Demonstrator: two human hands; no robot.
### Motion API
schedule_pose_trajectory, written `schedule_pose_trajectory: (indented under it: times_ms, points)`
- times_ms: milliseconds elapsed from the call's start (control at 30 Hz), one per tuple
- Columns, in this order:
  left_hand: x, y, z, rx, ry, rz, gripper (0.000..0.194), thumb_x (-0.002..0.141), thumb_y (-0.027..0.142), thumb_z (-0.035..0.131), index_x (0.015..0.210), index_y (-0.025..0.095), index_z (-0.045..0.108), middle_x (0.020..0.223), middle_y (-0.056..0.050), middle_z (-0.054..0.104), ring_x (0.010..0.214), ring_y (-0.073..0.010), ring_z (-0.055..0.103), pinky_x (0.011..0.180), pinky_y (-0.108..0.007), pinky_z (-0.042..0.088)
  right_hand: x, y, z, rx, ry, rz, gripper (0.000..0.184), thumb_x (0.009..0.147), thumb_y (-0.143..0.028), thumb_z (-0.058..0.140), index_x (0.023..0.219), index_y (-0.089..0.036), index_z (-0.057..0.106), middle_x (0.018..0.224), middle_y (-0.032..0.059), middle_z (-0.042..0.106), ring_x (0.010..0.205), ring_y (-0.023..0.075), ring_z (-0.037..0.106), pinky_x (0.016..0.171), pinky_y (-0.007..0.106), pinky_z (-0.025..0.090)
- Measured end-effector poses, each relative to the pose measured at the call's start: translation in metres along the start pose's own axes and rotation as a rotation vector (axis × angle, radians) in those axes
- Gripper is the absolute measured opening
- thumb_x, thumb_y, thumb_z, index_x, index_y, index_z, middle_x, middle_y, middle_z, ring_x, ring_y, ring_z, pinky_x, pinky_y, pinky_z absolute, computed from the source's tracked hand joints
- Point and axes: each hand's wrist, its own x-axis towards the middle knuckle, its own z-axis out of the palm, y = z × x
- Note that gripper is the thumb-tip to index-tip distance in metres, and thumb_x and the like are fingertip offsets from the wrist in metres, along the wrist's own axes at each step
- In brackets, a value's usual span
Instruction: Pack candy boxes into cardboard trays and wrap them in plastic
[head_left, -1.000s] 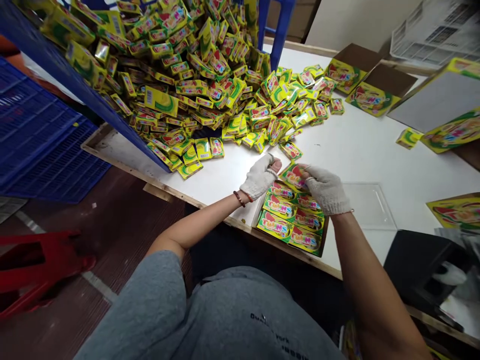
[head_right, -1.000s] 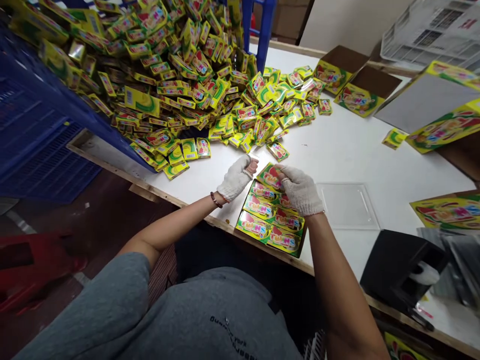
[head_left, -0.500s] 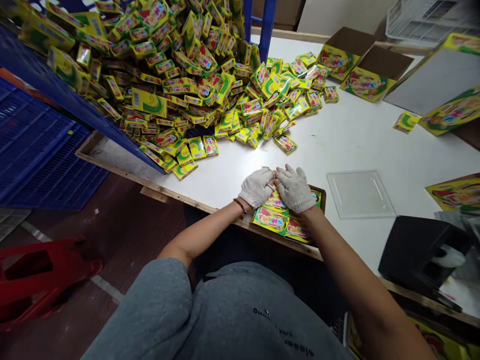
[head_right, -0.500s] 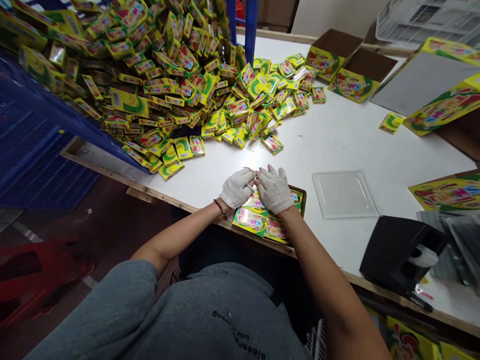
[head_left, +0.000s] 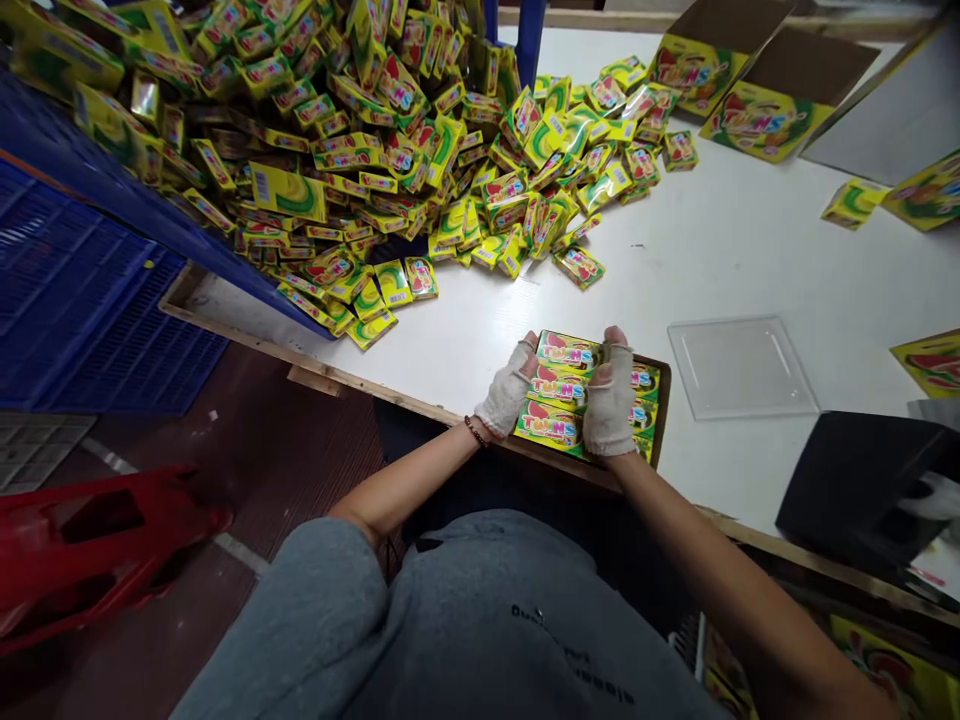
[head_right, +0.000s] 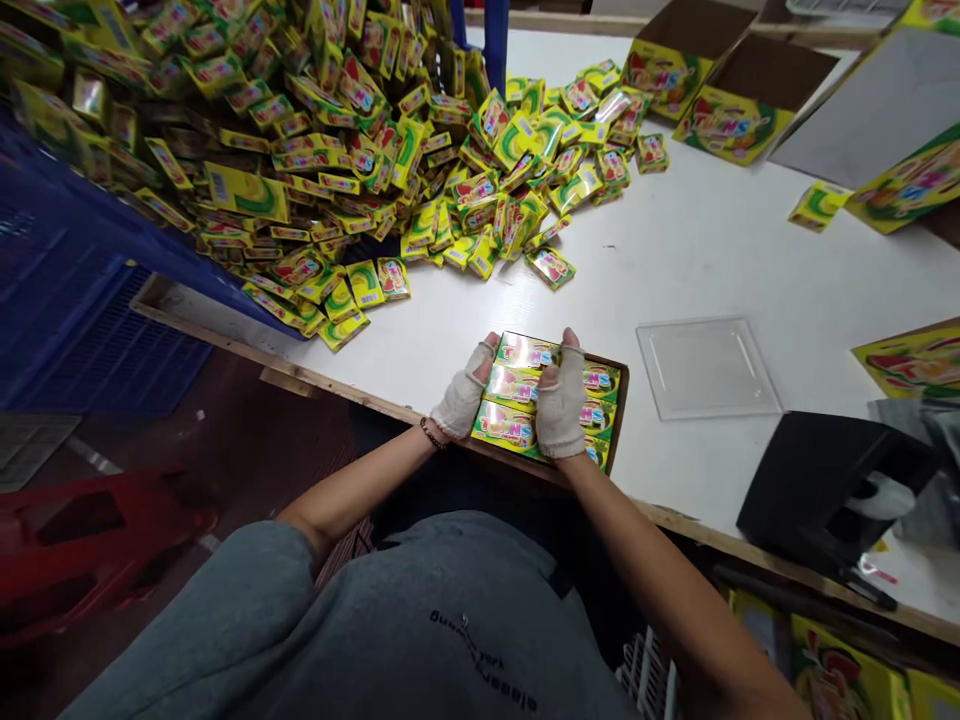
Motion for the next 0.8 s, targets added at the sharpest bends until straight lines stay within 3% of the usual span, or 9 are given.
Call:
schedule_pose_trajectory:
  times_ms: [133, 233, 300, 367, 400, 467, 567, 700, 800]
  points:
    - [-0.011, -0.008, 0.004, 0.159, -0.059, 0.098, 0.081, 0.104, 0.039, 0.064, 0.179, 0.023, 0.036, 0.189, -0.007, 0.028, 0.178, -0.0285, 0.025, 0.149, -0.043, 0.022, 0.001, -0.010, 0.003, -0.219, -0.143, -0.119, 0.086, 0.112, -0.071, 0.027, 0.175, -0.014, 0.043, 0.175, 0.0247, 0.048, 0.171, 0.0421, 0.034, 0.134, 0.069, 0.034]
    - [-0.006, -0.016, -0.007, 0.271, -0.098, 0.143, 0.077, 0.105, 0.041, 0.059, 0.177, 0.021, 0.039, 0.187, -0.011, 0.035, 0.174, -0.0296, 0.036, 0.145, -0.043, 0.033, 0.004, -0.022, 0.002, -0.507, -0.308, -0.208, 0.077, 0.111, -0.060, 0.040, 0.167, -0.009, 0.055, 0.172, 0.0305, 0.051, 0.167, 0.0531, 0.033, 0.128, 0.080, 0.031]
    - [0.012, -0.013, -0.032, 0.361, -0.077, 0.152, 0.071, 0.105, 0.040, 0.056, 0.173, 0.022, 0.046, 0.181, -0.012, 0.047, 0.169, -0.0295, 0.045, 0.142, -0.045, 0.038, 0.005, -0.030, 0.001, -0.634, -0.386, -0.256, 0.072, 0.110, -0.052, 0.043, 0.164, -0.007, 0.058, 0.171, 0.0333, 0.051, 0.163, 0.0556, 0.038, 0.125, 0.081, 0.032]
    - [0.036, -0.003, -0.072, 0.469, 0.008, 0.140, 0.066, 0.103, 0.035, 0.057, 0.167, 0.021, 0.052, 0.176, -0.014, 0.053, 0.169, -0.0308, 0.043, 0.146, -0.050, 0.029, 0.005, -0.036, 0.001, -0.698, -0.416, -0.280, 0.071, 0.110, -0.049, 0.044, 0.165, -0.007, 0.057, 0.171, 0.0343, 0.050, 0.161, 0.0550, 0.042, 0.123, 0.080, 0.034]
    - [0.050, 0.005, -0.095, 0.683, 0.065, 0.105, 0.067, 0.099, 0.033, 0.060, 0.165, 0.023, 0.054, 0.173, -0.014, 0.056, 0.168, -0.0316, 0.044, 0.145, -0.052, 0.028, 0.005, -0.038, 0.001, -0.719, -0.424, -0.283, 0.070, 0.110, -0.048, 0.044, 0.165, -0.007, 0.057, 0.171, 0.0342, 0.050, 0.160, 0.0544, 0.043, 0.123, 0.080, 0.034]
    - [0.076, 0.023, -0.140, 0.831, 0.178, 0.055, 0.077, 0.088, 0.026, 0.072, 0.162, 0.013, 0.054, 0.176, -0.024, 0.048, 0.172, -0.0427, 0.030, 0.144, -0.064, 0.012, 0.006, -0.042, 0.002, -0.746, -0.432, -0.277, 0.070, 0.110, -0.047, 0.044, 0.166, -0.007, 0.056, 0.172, 0.0335, 0.050, 0.159, 0.0534, 0.044, 0.122, 0.078, 0.036]
    - [0.103, 0.045, -0.187, 1.301, 0.173, -0.158, 0.082, 0.090, 0.036, 0.077, 0.164, 0.015, 0.049, 0.178, -0.027, 0.041, 0.168, -0.0451, 0.031, 0.137, -0.062, 0.022, 0.007, -0.047, 0.004, -0.763, -0.442, -0.255, 0.070, 0.109, -0.047, 0.046, 0.165, -0.007, 0.058, 0.172, 0.0326, 0.050, 0.158, 0.0531, 0.045, 0.121, 0.074, 0.038]
    - [0.118, 0.057, -0.202, 1.403, 0.103, -0.220, 0.051, 0.104, 0.037, 0.062, 0.147, 0.010, 0.061, 0.149, -0.030, 0.065, 0.140, -0.0390, 0.061, 0.115, -0.048, 0.043, 0.010, -0.049, 0.005, -0.725, -0.437, -0.236, 0.067, 0.109, -0.046, 0.047, 0.164, -0.009, 0.060, 0.172, 0.0307, 0.051, 0.159, 0.0521, 0.045, 0.121, 0.072, 0.040]
    - [0.120, 0.061, -0.201, 1.414, 0.116, -0.245, 0.045, 0.108, 0.038, 0.056, 0.144, 0.011, 0.061, 0.137, -0.029, 0.070, 0.135, -0.0397, 0.064, 0.109, -0.047, 0.044, 0.013, -0.046, 0.005, -0.668, -0.410, -0.210, 0.062, 0.111, -0.043, 0.044, 0.159, -0.011, 0.066, 0.171, 0.0278, 0.054, 0.160, 0.0484, 0.044, 0.124, 0.068, 0.040]
